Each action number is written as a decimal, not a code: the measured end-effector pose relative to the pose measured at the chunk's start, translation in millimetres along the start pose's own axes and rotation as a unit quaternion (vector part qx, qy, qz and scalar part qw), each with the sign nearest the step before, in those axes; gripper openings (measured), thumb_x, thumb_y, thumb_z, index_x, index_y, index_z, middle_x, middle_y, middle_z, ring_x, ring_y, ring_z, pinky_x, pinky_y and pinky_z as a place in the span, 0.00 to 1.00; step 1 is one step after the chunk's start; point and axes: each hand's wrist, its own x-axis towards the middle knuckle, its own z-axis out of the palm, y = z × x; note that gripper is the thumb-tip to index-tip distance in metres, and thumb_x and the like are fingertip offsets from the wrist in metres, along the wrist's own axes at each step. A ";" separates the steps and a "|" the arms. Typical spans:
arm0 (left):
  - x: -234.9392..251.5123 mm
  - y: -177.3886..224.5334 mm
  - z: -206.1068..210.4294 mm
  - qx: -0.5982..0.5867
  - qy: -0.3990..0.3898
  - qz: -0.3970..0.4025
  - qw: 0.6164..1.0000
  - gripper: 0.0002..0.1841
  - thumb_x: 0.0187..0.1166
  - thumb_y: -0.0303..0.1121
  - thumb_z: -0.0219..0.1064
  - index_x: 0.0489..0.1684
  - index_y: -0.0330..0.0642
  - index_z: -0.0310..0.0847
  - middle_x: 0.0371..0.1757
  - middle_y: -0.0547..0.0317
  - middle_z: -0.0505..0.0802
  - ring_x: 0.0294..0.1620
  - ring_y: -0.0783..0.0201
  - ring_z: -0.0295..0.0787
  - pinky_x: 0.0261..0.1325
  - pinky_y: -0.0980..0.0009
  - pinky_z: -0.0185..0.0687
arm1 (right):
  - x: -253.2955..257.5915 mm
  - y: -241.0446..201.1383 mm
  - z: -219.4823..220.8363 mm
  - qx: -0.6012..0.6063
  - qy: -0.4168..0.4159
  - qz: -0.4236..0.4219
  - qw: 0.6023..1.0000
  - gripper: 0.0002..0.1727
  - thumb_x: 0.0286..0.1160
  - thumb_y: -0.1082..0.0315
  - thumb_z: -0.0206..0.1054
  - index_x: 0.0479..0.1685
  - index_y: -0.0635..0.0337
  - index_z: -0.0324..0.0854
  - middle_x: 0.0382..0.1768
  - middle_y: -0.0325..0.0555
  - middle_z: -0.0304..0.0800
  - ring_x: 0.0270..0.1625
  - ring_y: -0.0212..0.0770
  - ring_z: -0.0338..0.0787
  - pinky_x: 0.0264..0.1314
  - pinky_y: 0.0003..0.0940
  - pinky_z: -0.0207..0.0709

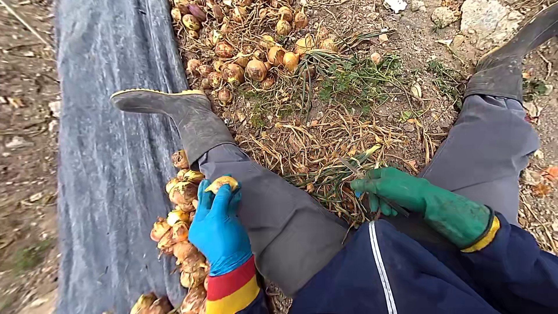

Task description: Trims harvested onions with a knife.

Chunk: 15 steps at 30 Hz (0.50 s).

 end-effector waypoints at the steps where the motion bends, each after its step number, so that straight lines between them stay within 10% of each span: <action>1: 16.0 -7.2 -28.4 0.005 0.055 -0.022 0.998 0.24 0.84 0.34 0.65 0.78 0.37 0.73 0.64 0.47 0.90 0.54 0.55 0.94 0.57 0.57 0.93 | 2.5 1.7 -0.8 -0.059 -0.031 0.030 0.997 0.29 0.79 0.34 0.65 0.55 0.52 0.82 0.31 0.46 0.94 0.21 0.42 0.90 0.24 0.37 0.84; 4: 40.0 -40.0 -99.8 0.138 0.166 -0.106 0.971 0.25 0.86 0.39 0.63 0.78 0.35 0.72 0.65 0.44 0.89 0.54 0.57 0.94 0.55 0.60 0.92 | 13.8 2.9 -13.0 -0.137 -0.003 0.064 0.988 0.25 0.81 0.39 0.65 0.56 0.51 0.83 0.32 0.43 0.95 0.22 0.40 0.88 0.24 0.37 0.82; 8: 8.1 -97.1 -149.1 0.359 0.134 -0.155 0.911 0.27 0.85 0.46 0.65 0.74 0.33 0.79 0.65 0.42 0.90 0.64 0.52 0.90 0.69 0.50 0.83 | 13.5 -9.3 -104.2 -0.100 0.241 0.049 0.964 0.25 0.84 0.41 0.63 0.57 0.54 0.85 0.30 0.46 0.94 0.19 0.41 0.86 0.21 0.38 0.81; 15: -27.7 -128.7 -119.2 0.489 0.089 -0.116 0.860 0.30 0.85 0.49 0.63 0.79 0.38 0.78 0.79 0.46 0.84 0.83 0.47 0.75 0.85 0.42 0.62 | -48.0 -40.2 -234.2 -0.094 0.486 0.114 0.861 0.24 0.85 0.47 0.63 0.62 0.59 0.81 0.40 0.50 0.88 0.32 0.42 0.82 0.37 0.45 0.77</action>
